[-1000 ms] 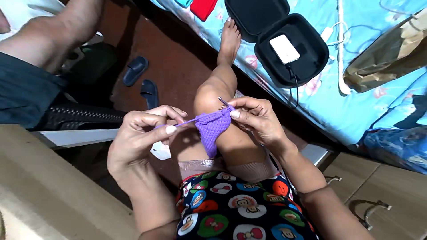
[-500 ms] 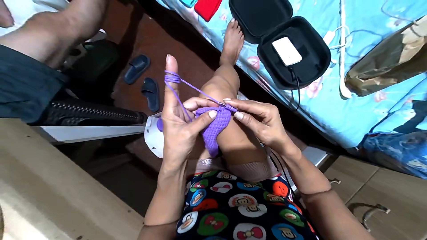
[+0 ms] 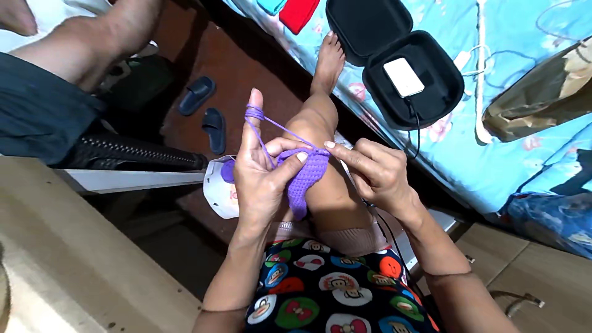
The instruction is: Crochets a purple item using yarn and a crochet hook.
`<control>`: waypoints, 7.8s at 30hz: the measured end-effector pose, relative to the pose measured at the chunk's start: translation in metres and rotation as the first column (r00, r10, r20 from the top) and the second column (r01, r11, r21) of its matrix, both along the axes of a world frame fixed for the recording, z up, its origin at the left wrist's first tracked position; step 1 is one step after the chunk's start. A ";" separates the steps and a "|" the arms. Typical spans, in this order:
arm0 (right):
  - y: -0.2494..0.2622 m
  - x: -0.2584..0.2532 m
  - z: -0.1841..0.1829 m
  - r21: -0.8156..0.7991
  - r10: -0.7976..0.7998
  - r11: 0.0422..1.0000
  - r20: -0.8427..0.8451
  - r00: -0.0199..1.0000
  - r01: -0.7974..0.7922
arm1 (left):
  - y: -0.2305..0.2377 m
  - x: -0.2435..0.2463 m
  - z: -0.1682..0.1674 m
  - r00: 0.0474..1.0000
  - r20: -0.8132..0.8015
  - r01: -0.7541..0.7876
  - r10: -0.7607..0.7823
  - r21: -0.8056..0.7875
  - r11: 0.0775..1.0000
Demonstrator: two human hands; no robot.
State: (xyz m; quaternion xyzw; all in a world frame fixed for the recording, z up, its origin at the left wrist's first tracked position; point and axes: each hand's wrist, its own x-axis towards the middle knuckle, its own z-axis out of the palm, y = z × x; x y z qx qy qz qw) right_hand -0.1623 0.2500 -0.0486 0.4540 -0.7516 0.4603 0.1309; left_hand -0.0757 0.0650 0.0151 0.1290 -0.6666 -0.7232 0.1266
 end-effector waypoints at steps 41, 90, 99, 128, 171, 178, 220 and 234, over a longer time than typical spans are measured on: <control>0.002 0.003 0.004 -0.095 0.058 0.994 -0.028 0.998 -0.060 | -0.019 0.007 0.001 0.978 0.043 0.193 -0.205 0.203 0.960; 0.006 -0.013 -0.001 -0.025 0.206 0.978 0.201 0.958 -0.205 | 0.001 0.003 0.000 0.998 0.056 -0.043 0.039 0.074 0.996; 0.004 -0.001 0.006 0.130 0.027 0.991 -0.097 0.995 -0.014 | 0.003 0.004 -0.001 0.998 0.041 -0.050 0.048 0.049 0.998; -0.007 0.017 0.004 -0.095 0.082 0.994 0.254 0.964 -0.059 | 0.021 0.011 -0.022 0.973 -0.211 -0.158 0.098 -0.291 0.944; -0.010 0.012 0.012 -0.591 0.580 0.806 0.790 0.198 0.000 | 0.005 0.010 -0.020 0.986 -0.144 0.068 -0.085 -0.116 0.991; -0.010 0.011 0.014 -0.542 0.526 0.840 0.817 0.236 0.008 | -0.061 0.015 -0.007 0.929 0.063 0.368 -0.364 -0.075 0.927; 0.000 0.002 -0.001 0.036 0.050 0.998 -0.032 0.998 -0.049 | 0.008 0.006 -0.003 0.999 -0.013 -0.050 0.050 -0.002 0.999; -0.011 0.027 0.024 -0.196 0.170 0.978 0.582 0.795 -0.065 | 0.031 0.013 -0.046 0.889 -0.453 -0.361 0.064 -0.609 0.706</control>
